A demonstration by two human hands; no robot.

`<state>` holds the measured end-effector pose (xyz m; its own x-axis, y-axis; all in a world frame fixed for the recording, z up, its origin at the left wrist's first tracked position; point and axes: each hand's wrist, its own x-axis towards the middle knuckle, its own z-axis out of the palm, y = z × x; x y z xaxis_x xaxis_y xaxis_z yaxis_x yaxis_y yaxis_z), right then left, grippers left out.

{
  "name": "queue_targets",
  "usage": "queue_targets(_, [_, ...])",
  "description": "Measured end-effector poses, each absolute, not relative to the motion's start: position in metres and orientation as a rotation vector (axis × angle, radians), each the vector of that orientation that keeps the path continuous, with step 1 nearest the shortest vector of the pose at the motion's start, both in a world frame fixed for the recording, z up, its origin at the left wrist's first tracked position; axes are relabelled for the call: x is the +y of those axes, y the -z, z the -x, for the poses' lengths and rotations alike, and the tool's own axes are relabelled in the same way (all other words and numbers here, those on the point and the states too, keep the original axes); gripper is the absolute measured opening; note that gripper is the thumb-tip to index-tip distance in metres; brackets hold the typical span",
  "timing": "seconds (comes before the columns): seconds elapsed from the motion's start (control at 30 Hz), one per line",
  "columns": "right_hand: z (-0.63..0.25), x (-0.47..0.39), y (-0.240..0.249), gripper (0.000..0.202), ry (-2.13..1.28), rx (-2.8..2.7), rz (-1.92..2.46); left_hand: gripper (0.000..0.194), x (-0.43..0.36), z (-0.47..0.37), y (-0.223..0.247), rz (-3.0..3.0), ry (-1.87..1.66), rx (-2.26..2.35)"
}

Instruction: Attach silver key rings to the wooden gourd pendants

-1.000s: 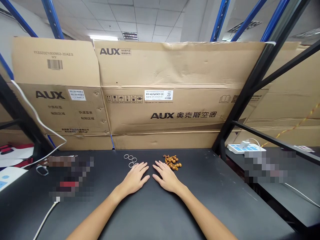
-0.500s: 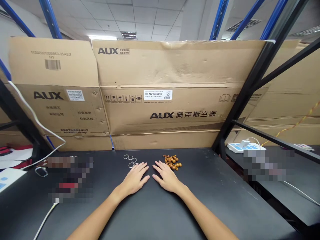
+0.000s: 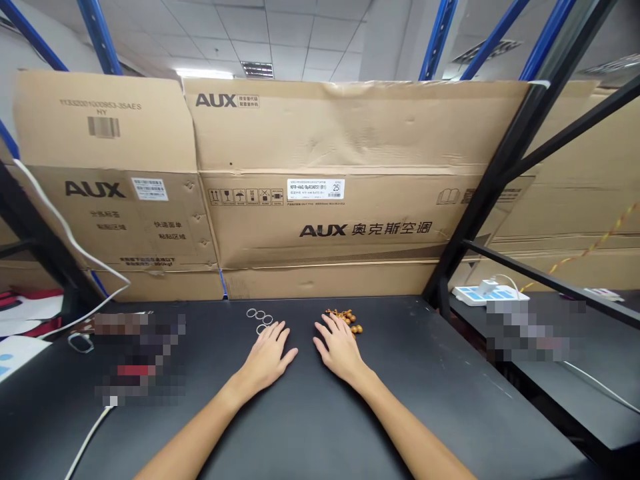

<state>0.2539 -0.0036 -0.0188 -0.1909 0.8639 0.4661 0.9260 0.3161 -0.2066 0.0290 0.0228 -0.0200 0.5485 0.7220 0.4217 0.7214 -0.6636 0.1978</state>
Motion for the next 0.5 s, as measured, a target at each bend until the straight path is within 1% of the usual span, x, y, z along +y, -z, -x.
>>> queue_targets(0.1, [-0.261,0.000,0.019,0.033,0.223,-2.003,1.647,0.039,0.021,-0.030,0.017,-2.785,-0.737,1.175])
queue_targets(0.2, [-0.263,0.000,0.023,0.037,0.188,-2.049,1.600,0.033,0.018,-0.031,0.012,-2.795,-0.706,1.048])
queue_targets(0.4, [-0.253,-0.005,0.026,0.048,0.038,-2.208,1.286,0.032,0.019,-0.030,0.013,-2.773,-0.730,1.020])
queue_targets(0.5, [-0.252,-0.006,0.021,0.047,0.030,-2.155,1.290,0.033,0.021,-0.028,0.016,-2.780,-0.751,1.066])
